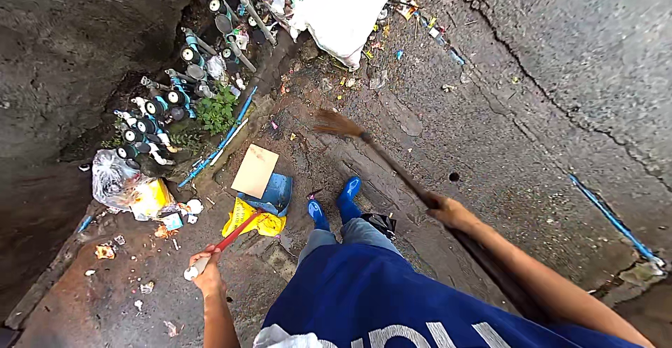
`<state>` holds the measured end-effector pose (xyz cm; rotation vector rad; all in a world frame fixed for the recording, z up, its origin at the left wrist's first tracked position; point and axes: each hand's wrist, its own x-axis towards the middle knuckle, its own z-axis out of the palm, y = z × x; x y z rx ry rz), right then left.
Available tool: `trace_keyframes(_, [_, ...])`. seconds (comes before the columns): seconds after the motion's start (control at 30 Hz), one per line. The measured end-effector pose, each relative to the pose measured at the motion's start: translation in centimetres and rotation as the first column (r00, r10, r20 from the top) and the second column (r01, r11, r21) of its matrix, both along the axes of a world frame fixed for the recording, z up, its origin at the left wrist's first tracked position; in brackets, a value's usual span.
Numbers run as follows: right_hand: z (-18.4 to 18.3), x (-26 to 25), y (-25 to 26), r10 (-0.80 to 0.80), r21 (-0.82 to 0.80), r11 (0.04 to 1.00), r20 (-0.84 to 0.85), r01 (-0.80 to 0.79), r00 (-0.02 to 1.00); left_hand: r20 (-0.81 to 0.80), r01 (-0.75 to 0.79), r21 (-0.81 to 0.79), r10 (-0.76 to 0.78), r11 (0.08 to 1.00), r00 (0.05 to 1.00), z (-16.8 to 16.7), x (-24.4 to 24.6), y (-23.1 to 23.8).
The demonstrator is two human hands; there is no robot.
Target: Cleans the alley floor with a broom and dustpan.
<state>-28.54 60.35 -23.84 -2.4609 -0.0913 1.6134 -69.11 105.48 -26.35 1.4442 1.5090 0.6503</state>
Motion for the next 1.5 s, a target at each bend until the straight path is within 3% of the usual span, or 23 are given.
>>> trace_keyframes(0.07, [0.3, 2.6, -1.3, -0.029, -0.069, 0.997, 0.106, 0.036, 0.994, 0.001, -0.004, 0.001, 0.004, 1.000, 1.000, -0.2, -0.5, -0.3])
trace_keyframes(0.13, [2.7, 2.1, -0.8, -0.097, -0.052, 0.993, 0.141, 0.106, 0.985, 0.003, -0.011, 0.006, 0.011, 1.000, 1.000, -0.3, -0.9, -0.1])
trace_keyframes(0.27, [6.6, -3.4, 1.9, -0.309, 0.144, 0.942, 0.013, 0.304, 0.951, 0.009, -0.012, -0.011, 0.012, 1.000, 1.000, -0.1, -0.5, 0.0])
trace_keyframes(0.33, [5.1, -3.7, 3.8, -0.300, 0.229, 0.923, -0.073, 0.309, 0.951, 0.010, -0.019, -0.012, 0.020, 1.000, 1.000, 0.0, 0.3, -0.2])
trace_keyframes(0.4, [1.1, -1.6, 6.1, -0.233, 0.282, 0.924, -0.121, 0.259, 0.965, 0.001, -0.010, -0.007, 0.011, 1.000, 1.000, -0.1, 1.0, -0.2])
trace_keyframes(0.5, [-4.7, 2.7, 6.2, -0.302, 0.216, 0.922, -0.122, 0.322, 0.946, -0.012, -0.018, -0.019, 0.018, 1.000, 1.000, 0.2, 2.0, -1.0])
trace_keyframes(0.57, [-5.3, 3.7, 4.0, -0.461, 0.170, 0.865, -0.100, 0.472, 0.882, -0.003, -0.020, -0.010, 0.020, 1.000, 1.000, 0.3, 2.5, -1.3])
trace_keyframes(0.63, [-3.3, 2.5, 1.6, -0.523, 0.167, 0.834, -0.064, 0.526, 0.850, 0.007, -0.015, 0.007, 0.015, 1.000, 1.000, 0.1, 2.5, -1.6])
trace_keyframes(0.73, [2.5, -1.3, 0.2, -0.495, 0.179, 0.846, -0.085, 0.502, 0.865, 0.014, -0.021, 0.014, 0.021, 1.000, 1.000, 0.0, 2.4, -2.1])
trace_keyframes(0.8, [3.9, -2.8, 0.6, -0.470, 0.212, 0.846, -0.138, 0.490, 0.872, 0.021, -0.014, 0.027, 0.014, 1.000, 1.000, -0.2, 2.5, -2.2])
trace_keyframes(0.93, [-0.5, 1.5, 1.4, -0.312, 0.227, 0.912, -0.162, 0.343, 0.936, 0.018, 0.002, 0.040, -0.003, 0.999, 1.000, -0.4, 3.1, -2.8])
trace_keyframes(1.03, [-3.1, 6.0, -1.2, -0.334, 0.152, 0.930, -0.022, 0.333, 0.942, -0.009, -0.008, 0.024, 0.008, 1.000, 1.000, 0.2, 4.0, -2.8])
trace_keyframes(1.1, [-1.3, 6.5, -3.1, -0.357, 0.140, 0.929, 0.077, 0.344, 0.931, -0.052, -0.036, -0.014, 0.035, 0.999, 0.998, 0.2, 4.1, -3.0])
trace_keyframes(1.2, [4.4, 3.3, -5.4, -0.288, 0.097, 0.956, 0.137, 0.276, 0.948, -0.047, -0.008, -0.016, 0.007, 1.000, 0.999, -0.7, 2.9, -2.6])
trace_keyframes(1.33, [13.3, -1.8, -7.5, 0.069, 0.124, 0.989, 0.124, -0.084, 0.990, -0.024, 0.049, -0.003, -0.049, 0.999, 0.998, -1.4, 1.1, -1.8])
trace_keyframes(1.4, [21.3, -3.8, 2.2, 0.334, -0.012, 0.942, -0.055, -0.336, 0.941, 0.015, 0.049, 0.013, -0.049, 0.999, 0.999, -1.7, 0.3, -1.6])
trace_keyframes(1.43, [24.6, -4.5, 10.8, 0.355, -0.238, 0.868, -0.316, -0.436, 0.880, 0.036, 0.050, 0.024, -0.051, 0.998, 0.998, -1.9, 0.0, -1.4])
trace_keyframes(1.47, [25.2, -5.5, 16.6, 0.318, -0.362, 0.773, -0.490, -0.521, 0.811, 0.058, 0.053, 0.030, -0.055, 0.998, 0.997, -2.0, -0.2, -1.1])
trace_keyframes(1.5, [23.5, -6.4, 16.4, 0.369, -0.265, 0.785, -0.526, -0.560, 0.766, 0.076, 0.053, 0.030, -0.055, 0.998, 0.996, -2.0, -0.3, -1.0])
